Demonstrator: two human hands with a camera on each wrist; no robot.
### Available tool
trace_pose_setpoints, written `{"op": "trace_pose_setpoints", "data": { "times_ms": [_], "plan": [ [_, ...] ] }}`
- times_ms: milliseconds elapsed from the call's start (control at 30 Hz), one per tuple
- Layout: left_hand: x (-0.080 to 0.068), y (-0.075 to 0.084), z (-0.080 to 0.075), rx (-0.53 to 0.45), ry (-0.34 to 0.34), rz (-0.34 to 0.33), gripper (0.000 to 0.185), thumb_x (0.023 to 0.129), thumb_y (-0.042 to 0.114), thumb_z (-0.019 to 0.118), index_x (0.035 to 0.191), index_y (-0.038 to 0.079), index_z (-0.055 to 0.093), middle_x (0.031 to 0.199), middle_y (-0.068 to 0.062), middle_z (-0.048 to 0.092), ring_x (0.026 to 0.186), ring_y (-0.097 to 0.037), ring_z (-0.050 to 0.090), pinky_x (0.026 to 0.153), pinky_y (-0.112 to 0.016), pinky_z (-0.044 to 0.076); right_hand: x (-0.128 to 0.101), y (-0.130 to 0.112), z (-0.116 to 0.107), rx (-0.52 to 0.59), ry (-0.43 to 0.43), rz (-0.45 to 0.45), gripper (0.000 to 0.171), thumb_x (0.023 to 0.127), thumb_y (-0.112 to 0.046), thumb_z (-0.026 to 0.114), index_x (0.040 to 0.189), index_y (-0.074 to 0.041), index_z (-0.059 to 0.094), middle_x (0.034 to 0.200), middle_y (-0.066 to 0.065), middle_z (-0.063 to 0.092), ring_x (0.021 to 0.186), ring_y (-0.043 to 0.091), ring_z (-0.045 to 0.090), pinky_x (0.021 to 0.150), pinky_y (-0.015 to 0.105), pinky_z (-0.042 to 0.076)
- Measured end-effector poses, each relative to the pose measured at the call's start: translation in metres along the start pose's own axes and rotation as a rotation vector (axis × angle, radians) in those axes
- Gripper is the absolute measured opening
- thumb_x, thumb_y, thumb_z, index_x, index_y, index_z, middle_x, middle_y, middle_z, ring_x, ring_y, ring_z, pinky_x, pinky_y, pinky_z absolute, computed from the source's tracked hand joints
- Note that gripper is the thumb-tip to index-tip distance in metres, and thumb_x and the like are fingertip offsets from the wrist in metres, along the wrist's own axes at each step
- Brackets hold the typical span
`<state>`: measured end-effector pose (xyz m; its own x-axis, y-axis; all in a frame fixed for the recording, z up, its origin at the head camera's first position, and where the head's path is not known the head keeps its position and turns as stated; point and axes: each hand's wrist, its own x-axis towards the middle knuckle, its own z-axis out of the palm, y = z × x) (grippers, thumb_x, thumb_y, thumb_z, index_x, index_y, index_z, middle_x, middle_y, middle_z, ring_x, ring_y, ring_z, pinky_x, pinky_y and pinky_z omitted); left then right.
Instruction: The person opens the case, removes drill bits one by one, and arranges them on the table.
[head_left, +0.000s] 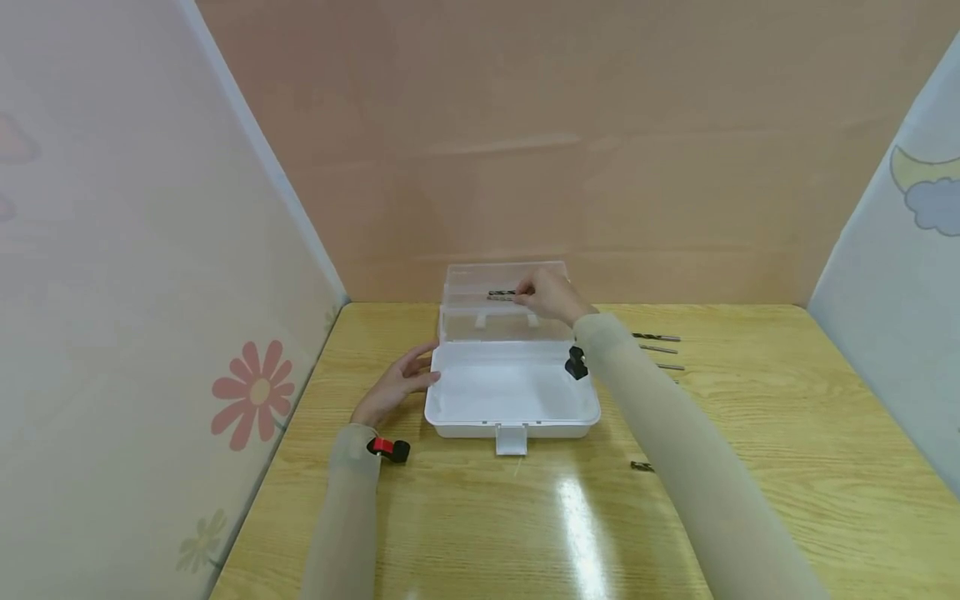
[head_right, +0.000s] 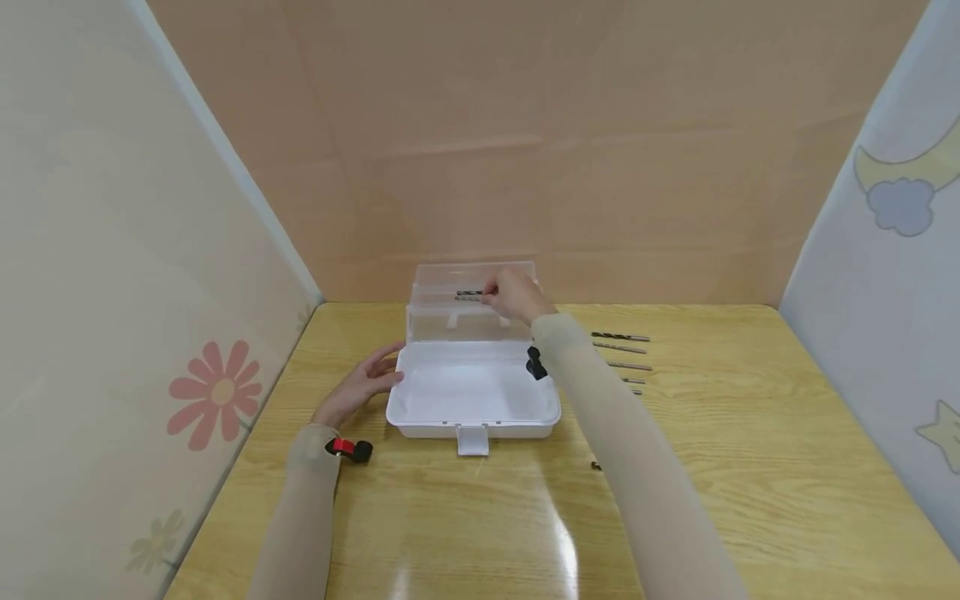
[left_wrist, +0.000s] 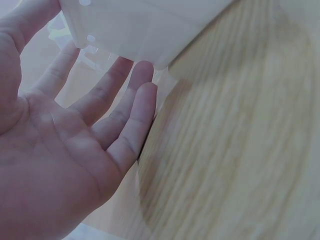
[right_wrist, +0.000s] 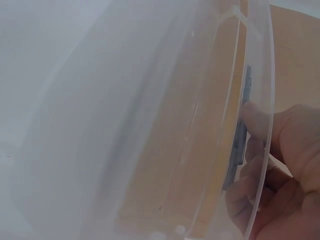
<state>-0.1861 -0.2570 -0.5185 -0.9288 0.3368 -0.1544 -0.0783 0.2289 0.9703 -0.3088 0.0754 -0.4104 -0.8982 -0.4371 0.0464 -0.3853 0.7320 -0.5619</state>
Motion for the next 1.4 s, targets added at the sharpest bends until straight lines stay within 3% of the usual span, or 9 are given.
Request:
{"op": "trace_pose_setpoints", "data": {
  "times_ms": [267, 567, 1000, 1400],
  "plan": [
    [0.004, -0.002, -0.001, 0.006, 0.004, -0.006, 0.070, 0.103, 0.036, 0.073, 0.165, 0.037, 0.039, 0.170, -0.013, 0.038, 0.157, -0.038, 0.037, 0.124, -0.061, 0.039, -0.002, 0.003, -0.001, 0.001, 0.014, -0.004, 0.016, 0.104, -0.012, 0.069, 0.109, -0.001, 0.080, 0.109, 0.015, 0.079, 0.099, 0.027, 0.071, 0.093, 0.045, 0.060],
    [0.005, 0.001, -0.003, -0.003, 0.000, 0.000, 0.072, 0.103, 0.035, 0.074, 0.165, 0.033, 0.039, 0.170, -0.015, 0.037, 0.156, -0.040, 0.038, 0.123, -0.061, 0.039, -0.004, 0.007, -0.005, 0.051, 0.023, -0.007, 0.016, 0.105, -0.013, 0.069, 0.110, -0.001, 0.079, 0.109, 0.016, 0.079, 0.099, 0.029, 0.072, 0.093, 0.045, 0.059],
    [0.008, 0.000, -0.004, -0.015, 0.008, -0.009, 0.073, 0.102, 0.034, 0.075, 0.166, 0.032, 0.038, 0.170, -0.017, 0.038, 0.156, -0.041, 0.038, 0.124, -0.061, 0.039, -0.006, 0.009, -0.009, 0.207, 0.029, 0.046, 0.023, 0.106, -0.015, 0.067, 0.122, -0.001, 0.077, 0.124, 0.019, 0.076, 0.115, 0.033, 0.070, 0.103, 0.049, 0.057],
    [0.006, 0.004, -0.005, 0.008, 0.023, -0.002, 0.070, 0.104, 0.035, 0.072, 0.166, 0.033, 0.038, 0.171, -0.015, 0.036, 0.158, -0.039, 0.035, 0.125, -0.062, 0.037, -0.019, 0.019, -0.026, 0.268, 0.058, 0.044, 0.031, 0.107, -0.017, 0.066, 0.130, 0.001, 0.073, 0.134, 0.023, 0.072, 0.125, 0.039, 0.067, 0.108, 0.054, 0.054]
  ]
}}
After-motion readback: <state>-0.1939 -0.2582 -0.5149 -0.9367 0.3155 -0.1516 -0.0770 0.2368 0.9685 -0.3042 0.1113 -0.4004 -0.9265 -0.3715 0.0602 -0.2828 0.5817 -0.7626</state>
